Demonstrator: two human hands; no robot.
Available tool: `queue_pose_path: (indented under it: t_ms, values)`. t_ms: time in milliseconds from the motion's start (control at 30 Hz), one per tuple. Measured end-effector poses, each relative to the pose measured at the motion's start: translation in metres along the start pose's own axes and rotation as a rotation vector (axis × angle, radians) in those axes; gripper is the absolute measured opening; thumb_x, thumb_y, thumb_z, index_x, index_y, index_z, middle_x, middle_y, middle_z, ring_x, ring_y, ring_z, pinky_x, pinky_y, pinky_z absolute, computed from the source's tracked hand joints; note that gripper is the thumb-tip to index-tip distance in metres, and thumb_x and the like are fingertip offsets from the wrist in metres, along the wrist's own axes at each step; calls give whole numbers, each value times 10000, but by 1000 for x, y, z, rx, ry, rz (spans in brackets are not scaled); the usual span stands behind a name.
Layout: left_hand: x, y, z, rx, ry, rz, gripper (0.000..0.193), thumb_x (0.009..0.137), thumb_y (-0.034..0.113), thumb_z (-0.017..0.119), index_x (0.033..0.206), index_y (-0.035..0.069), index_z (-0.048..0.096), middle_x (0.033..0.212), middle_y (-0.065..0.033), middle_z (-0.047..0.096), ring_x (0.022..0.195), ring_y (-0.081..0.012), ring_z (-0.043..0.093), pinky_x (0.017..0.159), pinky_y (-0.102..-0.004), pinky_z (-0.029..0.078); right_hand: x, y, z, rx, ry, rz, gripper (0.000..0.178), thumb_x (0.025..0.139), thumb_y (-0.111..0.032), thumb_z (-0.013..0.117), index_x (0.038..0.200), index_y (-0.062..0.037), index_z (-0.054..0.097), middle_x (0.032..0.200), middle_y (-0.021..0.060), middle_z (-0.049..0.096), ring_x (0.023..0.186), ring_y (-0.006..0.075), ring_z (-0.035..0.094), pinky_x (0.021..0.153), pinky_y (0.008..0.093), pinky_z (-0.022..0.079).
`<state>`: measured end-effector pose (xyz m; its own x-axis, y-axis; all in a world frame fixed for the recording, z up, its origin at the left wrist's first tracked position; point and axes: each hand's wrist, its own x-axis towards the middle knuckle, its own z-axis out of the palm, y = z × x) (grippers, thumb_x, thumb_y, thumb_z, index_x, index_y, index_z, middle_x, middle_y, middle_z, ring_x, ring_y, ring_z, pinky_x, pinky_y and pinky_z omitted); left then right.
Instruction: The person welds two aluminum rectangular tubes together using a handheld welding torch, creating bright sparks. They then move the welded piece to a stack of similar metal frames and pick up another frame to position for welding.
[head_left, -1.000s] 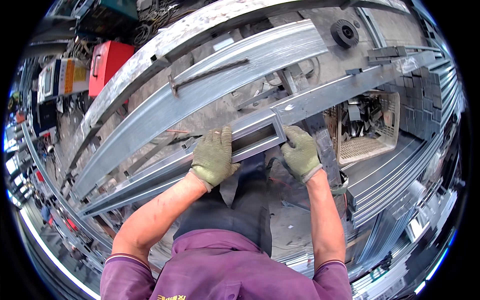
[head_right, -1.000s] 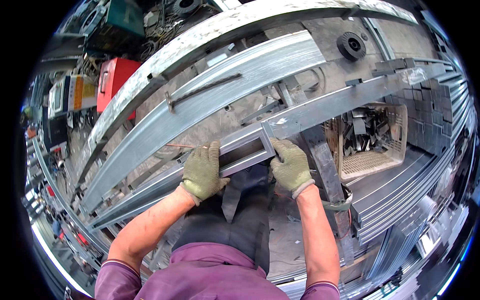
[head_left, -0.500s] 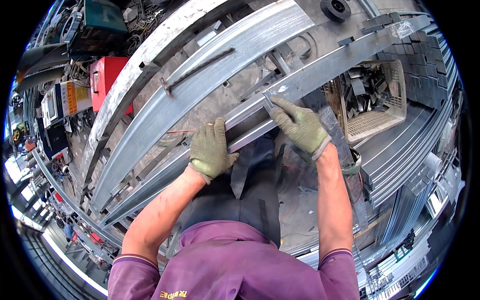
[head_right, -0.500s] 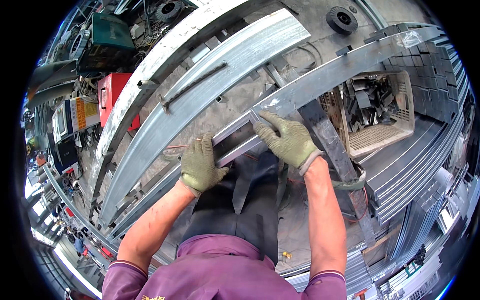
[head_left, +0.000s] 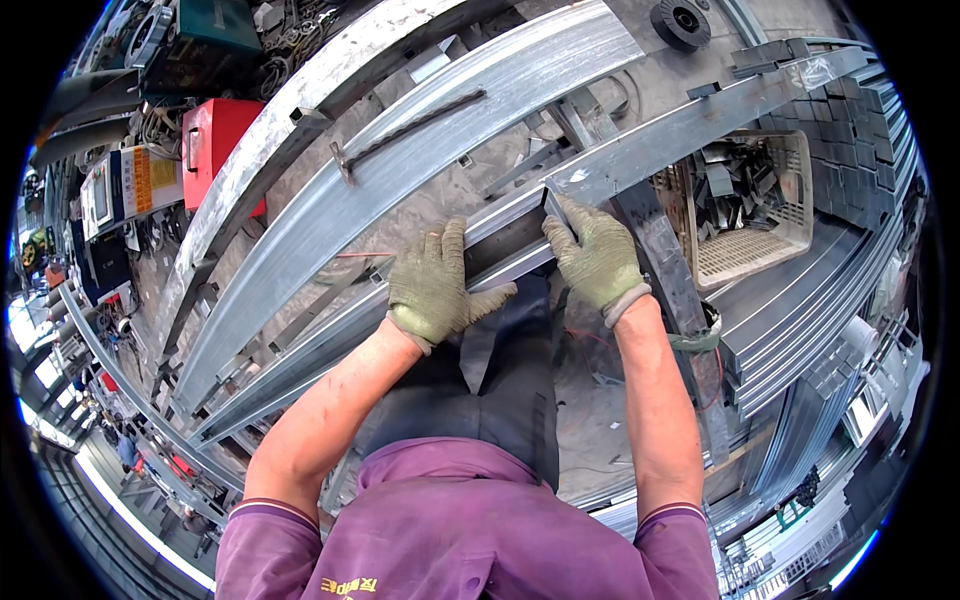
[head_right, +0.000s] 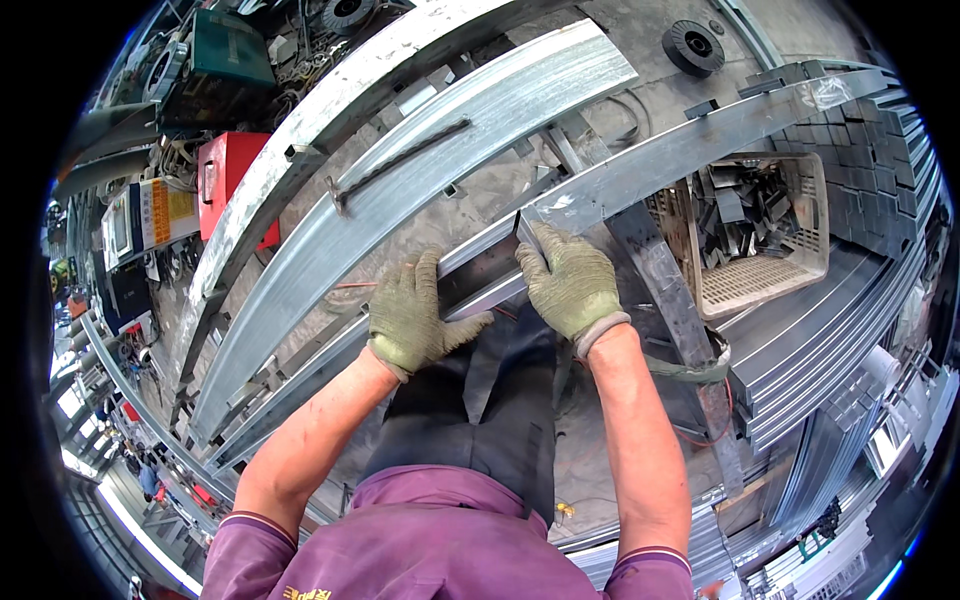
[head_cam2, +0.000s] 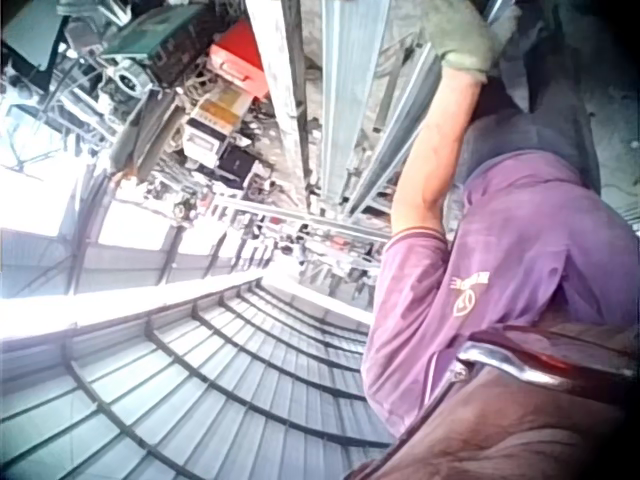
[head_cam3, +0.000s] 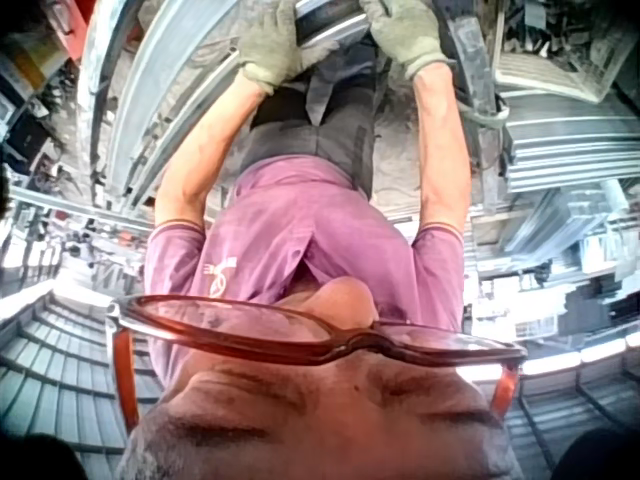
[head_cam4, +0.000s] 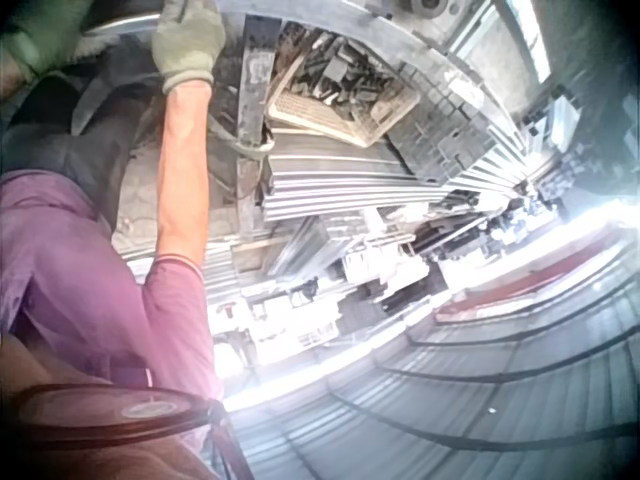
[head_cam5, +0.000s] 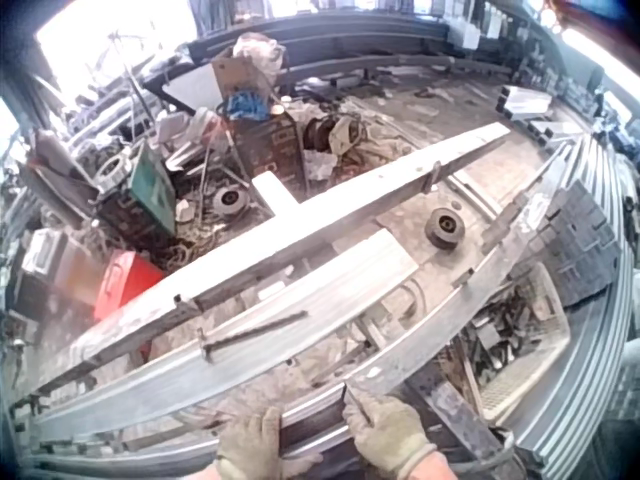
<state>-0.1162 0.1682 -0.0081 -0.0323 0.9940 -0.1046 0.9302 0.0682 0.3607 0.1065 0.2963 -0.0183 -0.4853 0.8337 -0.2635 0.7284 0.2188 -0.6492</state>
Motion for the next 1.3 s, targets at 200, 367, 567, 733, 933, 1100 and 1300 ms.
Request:
queue_pose_path:
  t_ms: [200, 367, 567, 733, 933, 1100, 1300]
  values:
    - [-1, 3, 4, 0, -31, 9, 1084, 786, 679, 853, 1483, -68, 491, 1271, -262, 646, 1104, -440, 668, 929, -542, 559, 2, -4, -3, 43, 6, -8, 440, 1046, -327, 659, 1341, -9, 734, 1245, 245, 761, 1155, 441, 717, 1010, 519, 561]
    - [2, 2, 5, -16, -2, 32, 1082, 803, 667, 848, 1501, -67, 469, 1304, -266, 639, 1122, -437, 668, 931, -544, 567, 3, -3, -6, 17, -18, -22, 441, 1050, -326, 656, 1351, -13, 731, 1240, 248, 761, 1149, 445, 718, 1007, 521, 562]
    - [6, 7, 0, -31, -39, -1, 1066, 817, 714, 829, 1475, -59, 503, 1284, -273, 652, 1122, -454, 681, 926, -550, 575, 4, -2, -14, 7, -82, -33, 460, 1061, -344, 650, 1360, -1, 720, 1240, 271, 753, 1178, 460, 702, 1038, 521, 545]
    - [11, 9, -6, -106, -127, -92, 875, 935, 634, 758, 1445, -40, 535, 1228, -266, 664, 1089, -462, 694, 902, -554, 574, 3, 11, -11, 68, -108, -54, 494, 1073, -365, 636, 1394, 5, 701, 1278, 276, 739, 1207, 467, 688, 1061, 524, 532]
    - [15, 11, 3, -85, -115, -138, 511, 1030, 354, 663, 1378, -12, 581, 1168, -256, 701, 1068, -474, 697, 898, -568, 561, 5, 8, -11, -7, -120, -47, 508, 1075, -361, 628, 1411, 14, 695, 1315, 278, 729, 1238, 455, 686, 1087, 504, 529]
    - [38, 1, 1, -159, -301, -122, 327, 989, 196, 623, 1271, 30, 612, 1143, -259, 716, 1078, -465, 698, 915, -580, 553, 14, 3, -23, 61, -199, -44, 487, 1050, -319, 660, 1389, 28, 707, 1324, 290, 722, 1257, 440, 689, 1093, 469, 539]
    - [51, -1, -4, -157, -424, -119, 280, 970, 153, 610, 1220, 25, 604, 1134, -267, 718, 1058, -479, 702, 926, -581, 547, 20, 6, -24, 28, -228, -64, 468, 1033, -303, 687, 1369, 21, 718, 1267, 295, 737, 1204, 458, 702, 1050, 484, 552]
